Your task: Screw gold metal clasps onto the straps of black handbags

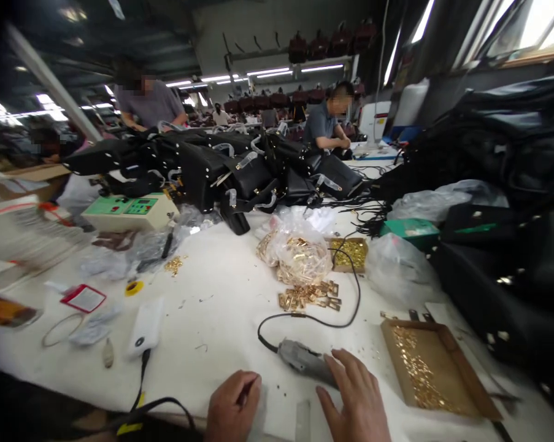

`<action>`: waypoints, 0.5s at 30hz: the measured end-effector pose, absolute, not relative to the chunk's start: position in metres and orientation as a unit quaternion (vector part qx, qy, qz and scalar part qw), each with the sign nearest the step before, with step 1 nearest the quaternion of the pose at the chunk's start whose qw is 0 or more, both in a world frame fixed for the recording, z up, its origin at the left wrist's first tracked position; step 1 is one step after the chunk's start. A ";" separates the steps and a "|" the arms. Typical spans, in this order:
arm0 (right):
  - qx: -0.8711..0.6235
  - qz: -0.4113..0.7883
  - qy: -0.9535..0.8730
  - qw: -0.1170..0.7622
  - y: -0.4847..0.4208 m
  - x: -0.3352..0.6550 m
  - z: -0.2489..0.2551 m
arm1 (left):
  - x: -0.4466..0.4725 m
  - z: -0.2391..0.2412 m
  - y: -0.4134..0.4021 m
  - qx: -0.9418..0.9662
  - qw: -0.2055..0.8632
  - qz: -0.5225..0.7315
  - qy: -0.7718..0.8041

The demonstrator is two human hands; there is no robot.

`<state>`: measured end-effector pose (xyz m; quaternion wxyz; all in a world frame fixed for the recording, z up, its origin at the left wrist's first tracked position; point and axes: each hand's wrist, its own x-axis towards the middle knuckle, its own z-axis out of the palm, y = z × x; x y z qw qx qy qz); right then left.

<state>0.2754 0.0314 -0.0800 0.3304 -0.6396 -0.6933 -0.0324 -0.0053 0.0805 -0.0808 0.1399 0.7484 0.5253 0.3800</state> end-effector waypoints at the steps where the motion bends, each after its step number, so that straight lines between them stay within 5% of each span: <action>1: -0.648 -0.029 -0.692 0.315 0.033 0.276 -0.080 | -0.004 -0.081 0.082 0.756 0.139 0.379 0.516; 15: -0.718 0.004 -0.671 0.184 0.034 0.263 -0.064 | -0.004 -0.067 0.081 0.774 0.185 0.444 0.412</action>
